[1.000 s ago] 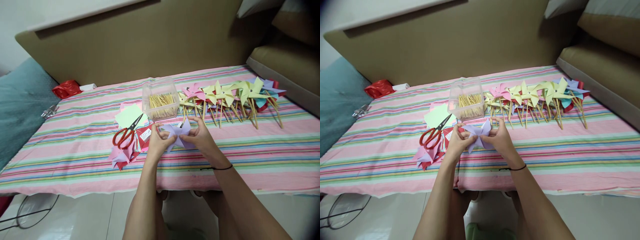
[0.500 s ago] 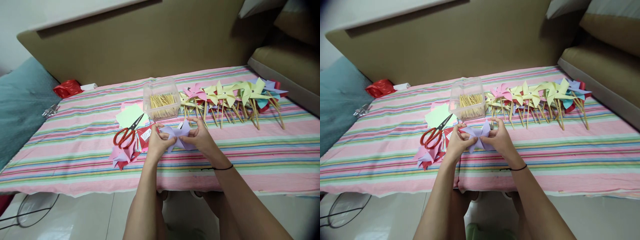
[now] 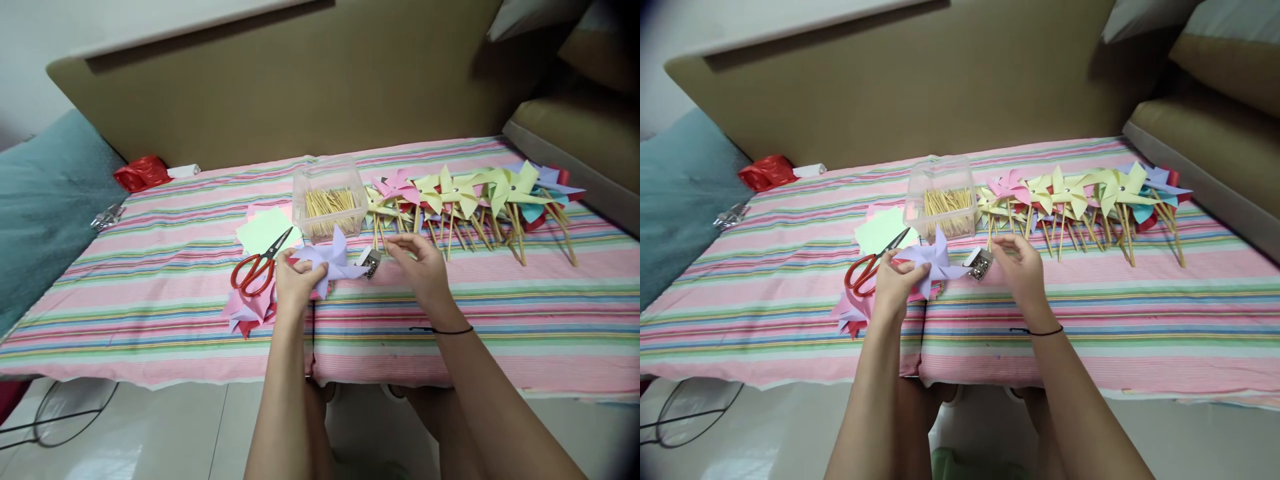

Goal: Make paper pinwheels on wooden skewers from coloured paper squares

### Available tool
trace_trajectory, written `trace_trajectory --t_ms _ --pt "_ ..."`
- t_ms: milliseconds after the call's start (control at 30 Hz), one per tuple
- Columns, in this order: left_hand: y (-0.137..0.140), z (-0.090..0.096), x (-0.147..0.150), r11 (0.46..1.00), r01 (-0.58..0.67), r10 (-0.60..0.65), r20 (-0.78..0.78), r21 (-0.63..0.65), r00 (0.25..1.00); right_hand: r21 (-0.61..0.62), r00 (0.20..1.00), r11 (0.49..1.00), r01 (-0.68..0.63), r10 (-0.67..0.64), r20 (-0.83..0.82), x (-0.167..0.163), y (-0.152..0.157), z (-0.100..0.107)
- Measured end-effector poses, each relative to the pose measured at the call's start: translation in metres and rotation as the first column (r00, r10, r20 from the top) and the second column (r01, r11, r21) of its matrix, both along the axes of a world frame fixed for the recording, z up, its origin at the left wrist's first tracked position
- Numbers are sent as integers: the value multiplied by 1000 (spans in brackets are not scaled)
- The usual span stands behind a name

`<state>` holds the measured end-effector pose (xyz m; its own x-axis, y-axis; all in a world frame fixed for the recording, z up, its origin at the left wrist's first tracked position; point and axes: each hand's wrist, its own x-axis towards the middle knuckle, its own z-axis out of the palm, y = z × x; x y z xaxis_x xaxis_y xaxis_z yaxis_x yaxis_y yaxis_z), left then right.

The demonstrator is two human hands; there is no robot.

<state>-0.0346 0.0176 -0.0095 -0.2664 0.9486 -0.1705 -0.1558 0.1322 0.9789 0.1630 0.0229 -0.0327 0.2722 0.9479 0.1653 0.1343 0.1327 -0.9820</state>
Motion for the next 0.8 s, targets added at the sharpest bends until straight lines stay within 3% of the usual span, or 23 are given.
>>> trace_trajectory --t_ms 67,133,233,333,467,600,800 --pt "2 0 -7 997 -83 83 31 1 996 99 965 995 20 -45 259 8 7 -8" --pt "4 -1 -12 992 -127 126 53 6 991 148 875 989 -17 -56 481 10 14 -18" --pt "4 -2 -12 990 -140 139 70 13 988 144 743 987 -71 -44 668 5 20 -31" --pt "1 -2 -10 993 -116 114 82 13 990 101 659 991 -82 -22 752 -6 21 -38" --pt "-1 -3 -9 997 -79 77 89 21 993 67 606 996 -59 -17 795 -16 21 -42" --pt "-2 -4 -9 998 -60 60 81 3 995 101 565 994 -46 -58 823 -17 23 -45" --pt "-4 0 -8 998 -59 59 74 -1 996 137 441 986 -97 -80 894 -17 21 -42"
